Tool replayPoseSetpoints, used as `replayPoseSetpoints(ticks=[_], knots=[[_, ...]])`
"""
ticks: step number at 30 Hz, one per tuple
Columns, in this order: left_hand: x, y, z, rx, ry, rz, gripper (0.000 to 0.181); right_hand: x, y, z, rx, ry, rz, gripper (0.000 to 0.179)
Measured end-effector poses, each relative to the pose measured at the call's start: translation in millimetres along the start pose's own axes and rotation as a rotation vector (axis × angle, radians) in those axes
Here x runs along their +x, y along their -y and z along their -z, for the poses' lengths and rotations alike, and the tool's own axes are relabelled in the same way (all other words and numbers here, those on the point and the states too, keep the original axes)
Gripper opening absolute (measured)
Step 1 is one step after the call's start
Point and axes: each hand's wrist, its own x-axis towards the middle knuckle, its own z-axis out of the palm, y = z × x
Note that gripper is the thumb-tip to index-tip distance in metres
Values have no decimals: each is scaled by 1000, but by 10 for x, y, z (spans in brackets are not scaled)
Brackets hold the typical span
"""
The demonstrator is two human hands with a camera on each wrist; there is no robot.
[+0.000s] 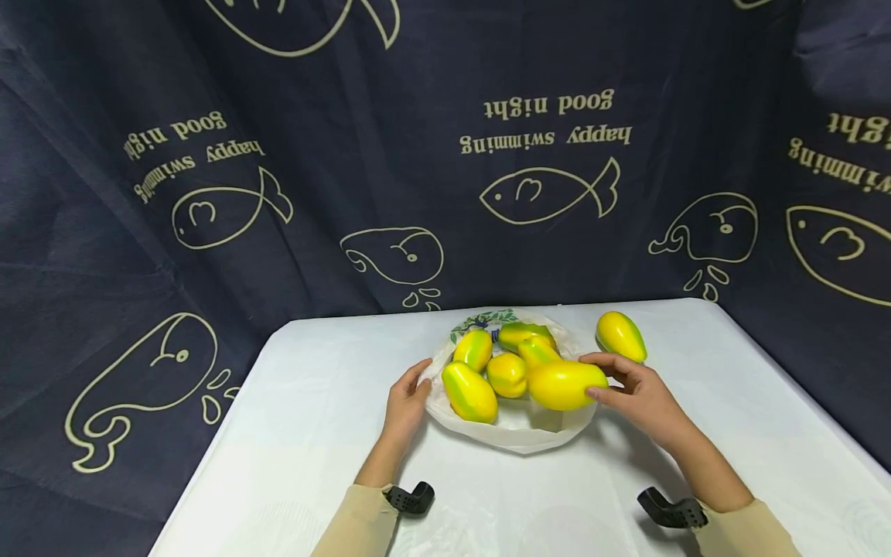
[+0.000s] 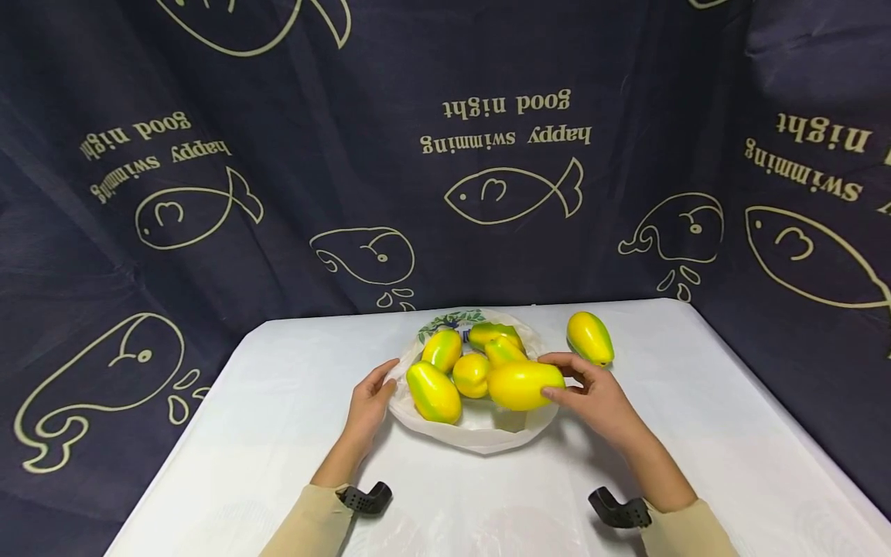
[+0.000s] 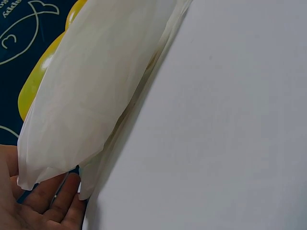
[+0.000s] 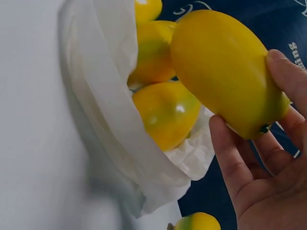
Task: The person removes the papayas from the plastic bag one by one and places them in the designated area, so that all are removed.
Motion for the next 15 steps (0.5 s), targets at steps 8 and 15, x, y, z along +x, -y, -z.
replayPoseSetpoints(ticks=[8,15], knots=[[14,9,-5,24,-15,15,38,-13,25,129,-9,-150,-16,43],[16,18,-3,16,-5,16,39,-6,-8,249,123,-276,-24,44]])
